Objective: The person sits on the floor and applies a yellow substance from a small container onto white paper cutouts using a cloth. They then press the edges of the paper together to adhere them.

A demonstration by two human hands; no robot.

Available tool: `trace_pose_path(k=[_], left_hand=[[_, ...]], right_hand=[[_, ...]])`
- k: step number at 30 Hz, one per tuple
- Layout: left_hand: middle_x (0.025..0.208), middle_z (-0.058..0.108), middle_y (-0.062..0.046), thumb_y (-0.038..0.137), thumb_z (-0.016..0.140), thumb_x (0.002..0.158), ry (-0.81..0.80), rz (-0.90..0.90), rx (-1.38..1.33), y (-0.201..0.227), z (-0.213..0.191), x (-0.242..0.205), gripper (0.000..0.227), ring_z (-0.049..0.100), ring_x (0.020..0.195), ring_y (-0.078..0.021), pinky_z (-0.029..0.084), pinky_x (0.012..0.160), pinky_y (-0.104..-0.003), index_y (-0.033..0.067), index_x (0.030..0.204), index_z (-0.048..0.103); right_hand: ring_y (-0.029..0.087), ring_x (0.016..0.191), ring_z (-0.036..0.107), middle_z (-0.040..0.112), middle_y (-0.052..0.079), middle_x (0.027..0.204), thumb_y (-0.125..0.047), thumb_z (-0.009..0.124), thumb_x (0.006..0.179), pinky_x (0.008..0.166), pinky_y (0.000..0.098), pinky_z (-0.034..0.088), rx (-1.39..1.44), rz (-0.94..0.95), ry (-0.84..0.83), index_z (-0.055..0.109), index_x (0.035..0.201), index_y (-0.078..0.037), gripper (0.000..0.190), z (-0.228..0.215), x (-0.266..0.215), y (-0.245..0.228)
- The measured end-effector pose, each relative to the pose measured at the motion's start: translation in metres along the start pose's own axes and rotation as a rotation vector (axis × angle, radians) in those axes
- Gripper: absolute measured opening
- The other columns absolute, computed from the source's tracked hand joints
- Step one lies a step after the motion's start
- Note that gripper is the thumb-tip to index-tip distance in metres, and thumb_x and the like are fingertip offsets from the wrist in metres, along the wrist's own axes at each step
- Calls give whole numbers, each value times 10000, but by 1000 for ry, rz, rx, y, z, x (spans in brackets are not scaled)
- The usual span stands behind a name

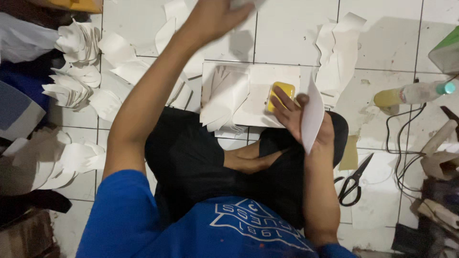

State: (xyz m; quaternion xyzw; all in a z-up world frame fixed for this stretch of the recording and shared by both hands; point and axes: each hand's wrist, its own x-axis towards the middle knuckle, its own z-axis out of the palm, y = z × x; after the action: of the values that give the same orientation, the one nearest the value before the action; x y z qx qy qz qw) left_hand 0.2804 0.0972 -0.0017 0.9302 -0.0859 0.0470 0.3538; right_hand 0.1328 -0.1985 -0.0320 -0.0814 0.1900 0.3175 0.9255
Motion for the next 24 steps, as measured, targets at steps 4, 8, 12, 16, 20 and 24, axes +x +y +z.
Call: trace_pose_path(k=[4,8,12,16,20,24], left_hand=[[931,646,-124,-57,583,919,-73,698,-88,115,-53,-118,125,646,837,-274,493,735,-383,-38,1042,571],[1001,673,-146,125,542,923,-324,624,-107,120,-31,-226,147,628,1024,-328,472,937,-477,36,977,647],[1066,674,-134,144,566,949,-300,518,-294,130,-52,-271,175,627,1072,-324,468,974,-469,50,1071,648],[895,697,-86,390,493,848,-48,58,-748,94,-53,-290,377,671,905,-251,506,886,-388,74,917,686],[986,648,-201,739,329,863,-419,-208,-997,101,-18,-284,881,618,947,-289,453,906,-447,-55,1116,614],[926,589,-104,486,416,962,-282,-214,-1051,125,-18,-276,511,532,904,-215,415,867,-357,13,951,608]], right_hand=[[493,1392,238,343,273,1412,-295,487,927,1091,672,181,-76,17,-244,585,761,-95,278,40,11,28],[450,1058,568,528,215,1113,-270,605,834,867,601,491,-280,103,-445,555,934,-111,194,-28,47,34],[295,663,693,628,229,845,-136,542,928,516,336,596,-436,63,-271,532,982,49,193,78,-21,92],[381,956,675,627,309,1047,-217,701,810,779,473,568,-770,28,-525,602,847,-26,217,66,-48,89],[355,850,664,613,286,962,4,756,640,666,493,532,-1144,-41,-882,660,847,99,247,25,-48,71],[277,793,614,581,200,881,-24,727,704,679,424,510,-1158,12,-970,648,805,81,166,73,-65,84]])
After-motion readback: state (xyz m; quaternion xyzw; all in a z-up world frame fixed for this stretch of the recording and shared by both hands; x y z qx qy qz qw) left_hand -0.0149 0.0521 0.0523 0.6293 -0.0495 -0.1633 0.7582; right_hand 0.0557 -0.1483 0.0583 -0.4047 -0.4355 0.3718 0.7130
